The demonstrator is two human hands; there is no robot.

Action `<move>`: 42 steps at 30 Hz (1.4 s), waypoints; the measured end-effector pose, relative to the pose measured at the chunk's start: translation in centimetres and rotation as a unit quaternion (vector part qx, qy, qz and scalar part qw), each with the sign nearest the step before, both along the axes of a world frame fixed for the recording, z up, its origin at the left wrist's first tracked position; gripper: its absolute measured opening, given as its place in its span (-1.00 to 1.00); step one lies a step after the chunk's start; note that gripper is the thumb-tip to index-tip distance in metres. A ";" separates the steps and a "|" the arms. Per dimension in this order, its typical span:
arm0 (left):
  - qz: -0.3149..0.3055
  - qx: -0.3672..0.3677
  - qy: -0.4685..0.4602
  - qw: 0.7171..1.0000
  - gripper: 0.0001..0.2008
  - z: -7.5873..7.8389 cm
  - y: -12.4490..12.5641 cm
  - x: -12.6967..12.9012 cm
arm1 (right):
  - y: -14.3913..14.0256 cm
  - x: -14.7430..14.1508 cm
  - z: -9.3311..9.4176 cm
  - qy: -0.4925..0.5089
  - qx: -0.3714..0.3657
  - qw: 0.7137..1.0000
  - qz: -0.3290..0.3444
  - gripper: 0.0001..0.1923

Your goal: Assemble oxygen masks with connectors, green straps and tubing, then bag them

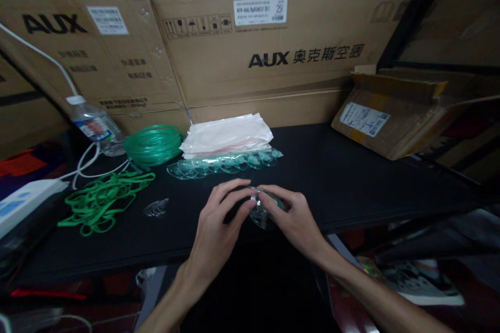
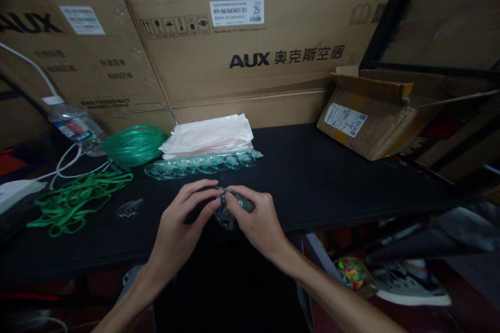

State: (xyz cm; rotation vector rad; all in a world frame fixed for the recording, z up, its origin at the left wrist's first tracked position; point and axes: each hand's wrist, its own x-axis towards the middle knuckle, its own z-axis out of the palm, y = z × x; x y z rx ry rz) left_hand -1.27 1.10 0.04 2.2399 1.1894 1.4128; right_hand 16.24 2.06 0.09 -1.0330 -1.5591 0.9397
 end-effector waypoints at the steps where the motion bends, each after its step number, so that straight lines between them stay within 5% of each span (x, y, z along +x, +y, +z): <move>1: -0.017 0.015 0.022 0.999 -0.73 0.0 -0.1 0.0 | 0.1 0.1 0.1 0.006 -0.005 1.000 0.006 -0.75; 7: -0.035 -0.026 0.029 0.999 -0.65 0.0 -0.1 -0.3 | 0.5 0.6 0.3 0.039 -0.096 0.990 0.093 -0.64; 11: -0.036 -0.069 -0.005 0.997 -0.72 -0.1 0.3 -0.5 | 0.4 1.1 0.7 0.043 -0.075 0.986 0.140 -0.69; 16: -0.039 -0.173 -0.094 0.980 -0.76 -0.3 0.6 -0.9 | 0.1 1.4 0.8 0.096 -0.102 0.968 0.209 -0.50; 24: -0.074 -0.236 -0.168 0.954 -0.75 -0.1 0.8 -0.9 | 0.0 0.8 0.1 0.036 -0.054 0.993 0.101 -0.72; 38: -0.017 -0.181 -0.097 0.979 -0.70 0.0 0.3 -1.0 | -0.1 1.1 0.1 -0.065 -0.009 0.995 0.073 -0.83; 42: 0.005 -0.111 -0.007 0.994 -0.73 0.9 0.1 -2.6 | 0.1 1.0 0.2 -0.038 -0.043 0.996 0.074 -0.76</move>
